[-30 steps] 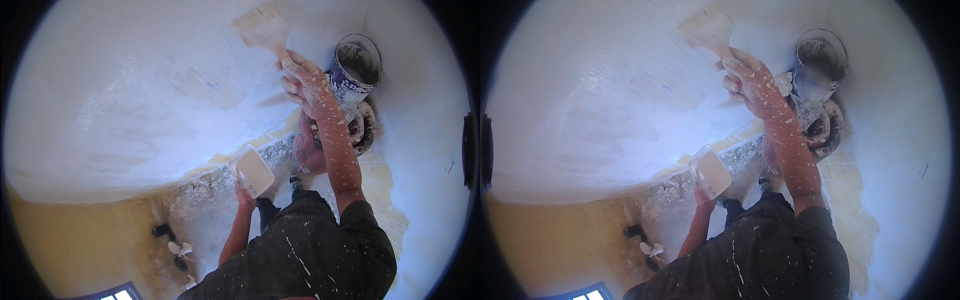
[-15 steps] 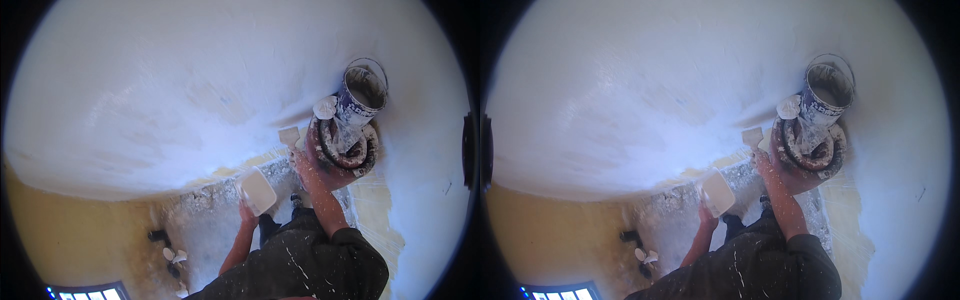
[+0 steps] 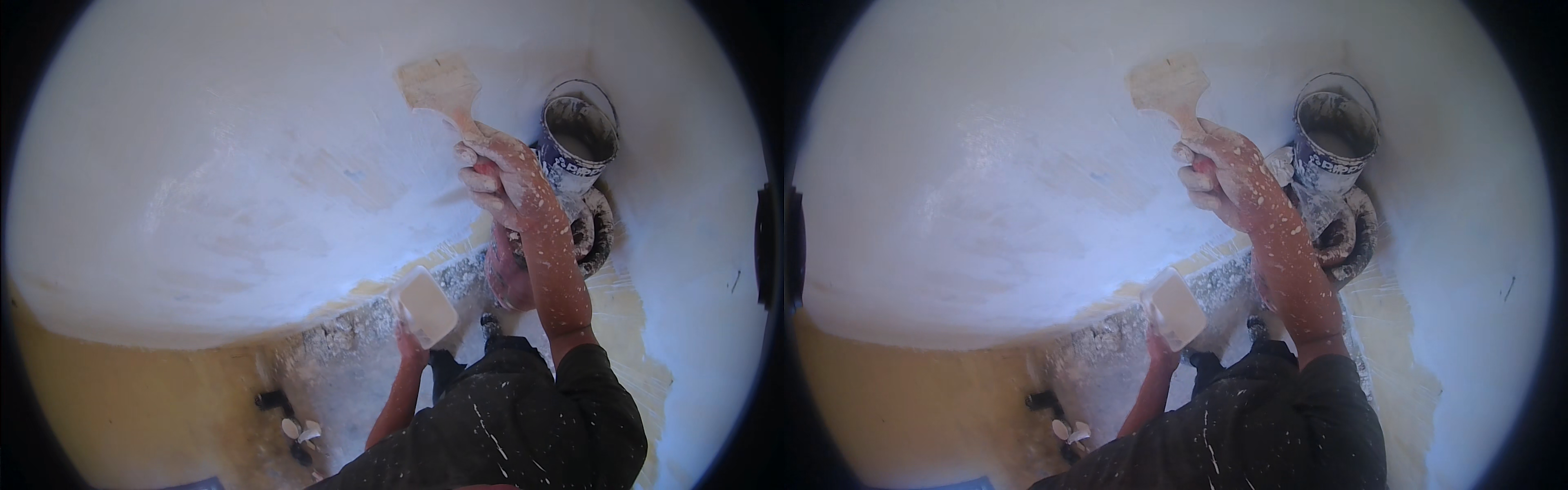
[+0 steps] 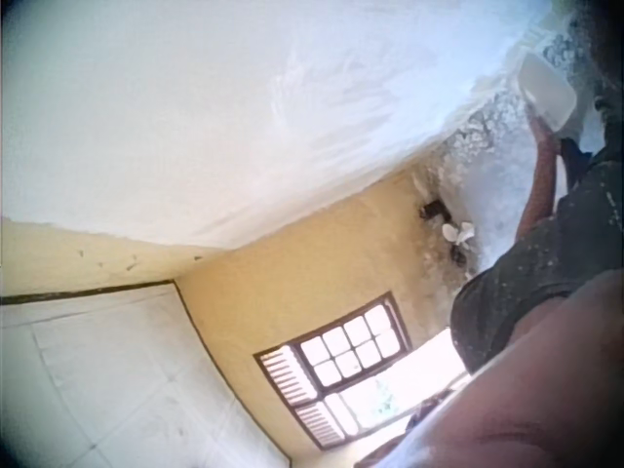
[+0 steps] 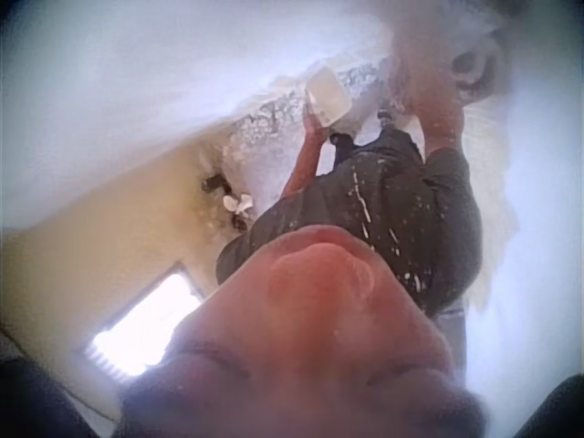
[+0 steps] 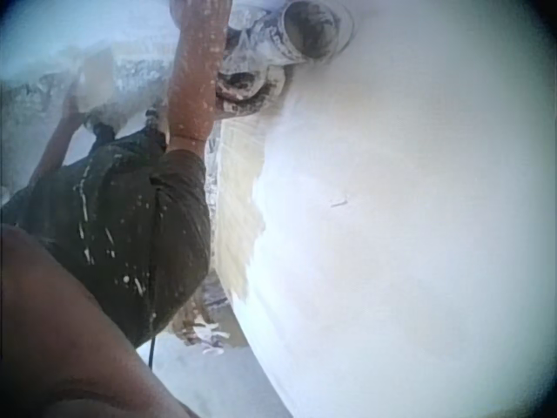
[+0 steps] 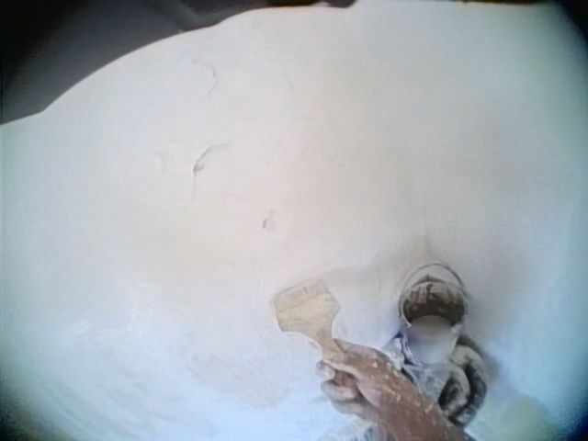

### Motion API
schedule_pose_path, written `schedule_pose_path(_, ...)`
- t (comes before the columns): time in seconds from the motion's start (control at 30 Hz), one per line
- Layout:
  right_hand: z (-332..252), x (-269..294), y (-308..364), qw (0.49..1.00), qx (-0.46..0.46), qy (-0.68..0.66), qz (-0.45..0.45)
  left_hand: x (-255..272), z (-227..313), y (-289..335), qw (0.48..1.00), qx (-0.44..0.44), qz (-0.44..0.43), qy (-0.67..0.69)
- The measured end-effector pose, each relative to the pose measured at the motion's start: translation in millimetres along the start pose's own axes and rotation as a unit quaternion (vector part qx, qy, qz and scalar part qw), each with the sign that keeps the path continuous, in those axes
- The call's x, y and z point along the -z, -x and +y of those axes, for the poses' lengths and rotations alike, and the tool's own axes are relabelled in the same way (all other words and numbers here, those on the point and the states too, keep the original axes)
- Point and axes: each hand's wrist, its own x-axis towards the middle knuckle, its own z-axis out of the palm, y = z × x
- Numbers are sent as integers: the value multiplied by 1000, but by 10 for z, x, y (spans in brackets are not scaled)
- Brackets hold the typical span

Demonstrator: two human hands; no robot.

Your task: The person applies plaster to a wall using a putty knife, repeatedly loading the tool from a container and smoothing the material across the surface.

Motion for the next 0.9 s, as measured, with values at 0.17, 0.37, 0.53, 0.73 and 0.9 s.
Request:
schedule_pose_path(0.17,297,271,159,995,53,80,18,85,-70,-31,998,28,4,60)
schedule_pose_path(0.37,1200,1193,707,969,-80,133,190,217,-47,31,996,49,26,72)
schedule_pose_path(0.53,1654,1503,1189,953,-146,152,217,209,22,243,998,17,49,21)
schedule_pose_path(0.73,2169,2385,1070,633,144,743,161,288,-119,232,994,47,68,73)
schedule_pose_path(0.9,1197,1187,465,662,259,677,192,274,-104,364,996,-52,22,-74)
